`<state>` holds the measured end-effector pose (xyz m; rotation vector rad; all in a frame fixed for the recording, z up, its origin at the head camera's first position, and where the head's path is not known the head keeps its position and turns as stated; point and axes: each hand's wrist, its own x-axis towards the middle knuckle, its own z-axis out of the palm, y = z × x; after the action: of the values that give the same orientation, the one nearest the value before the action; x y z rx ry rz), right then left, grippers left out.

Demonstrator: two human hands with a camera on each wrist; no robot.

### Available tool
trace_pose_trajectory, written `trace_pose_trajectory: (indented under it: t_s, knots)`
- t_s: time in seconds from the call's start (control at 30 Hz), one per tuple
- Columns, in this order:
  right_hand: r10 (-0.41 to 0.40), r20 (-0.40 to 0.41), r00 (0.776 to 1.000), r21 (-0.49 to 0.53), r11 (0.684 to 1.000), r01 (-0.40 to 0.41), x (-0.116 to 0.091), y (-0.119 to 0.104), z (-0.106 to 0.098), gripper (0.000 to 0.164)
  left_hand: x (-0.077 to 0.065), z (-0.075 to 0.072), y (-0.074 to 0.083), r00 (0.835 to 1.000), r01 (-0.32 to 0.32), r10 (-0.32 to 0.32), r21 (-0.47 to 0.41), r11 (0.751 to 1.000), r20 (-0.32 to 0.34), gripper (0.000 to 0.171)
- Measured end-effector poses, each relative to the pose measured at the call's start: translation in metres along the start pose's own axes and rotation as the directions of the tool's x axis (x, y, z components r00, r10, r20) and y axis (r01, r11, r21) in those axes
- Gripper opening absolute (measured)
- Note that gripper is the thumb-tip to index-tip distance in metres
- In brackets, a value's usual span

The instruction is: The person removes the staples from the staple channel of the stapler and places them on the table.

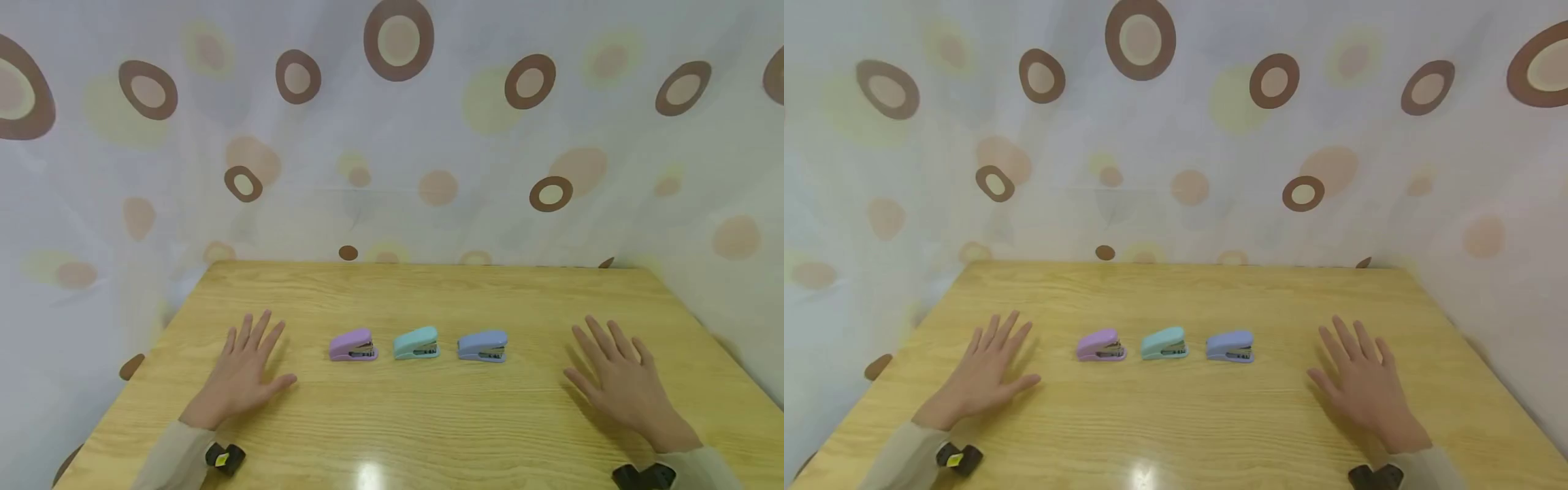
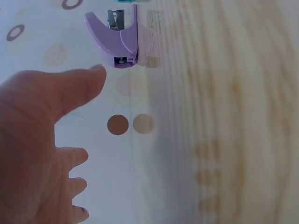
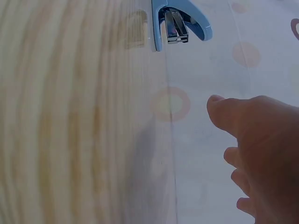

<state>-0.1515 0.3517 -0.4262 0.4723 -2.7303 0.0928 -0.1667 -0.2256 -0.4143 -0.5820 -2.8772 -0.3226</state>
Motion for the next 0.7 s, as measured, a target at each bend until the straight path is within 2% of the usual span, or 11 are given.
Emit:
trace_pose_trajectory:
  t_s: [0.3,0.57,0.7]
  knots:
    - [0.007,-0.031,0.999,0.114,0.994,-0.003,0.01,-0.012,0.006,0.067,0.004,0.007,-0.004,0.997,-0.001,-0.002,-0.044,0.999,-0.074,0.072]
    - [-0.015,-0.144,0.99,0.196,0.98,0.043,0.028,-0.035,0.006,0.06,0.016,0.009,0.0,0.98,-0.084,0.061,-0.117,0.99,-0.188,0.057]
    - [-0.029,-0.192,0.981,0.237,0.969,0.075,0.036,-0.046,0.009,0.052,0.024,0.011,0.004,0.972,-0.116,0.084,-0.137,0.984,-0.218,0.055]
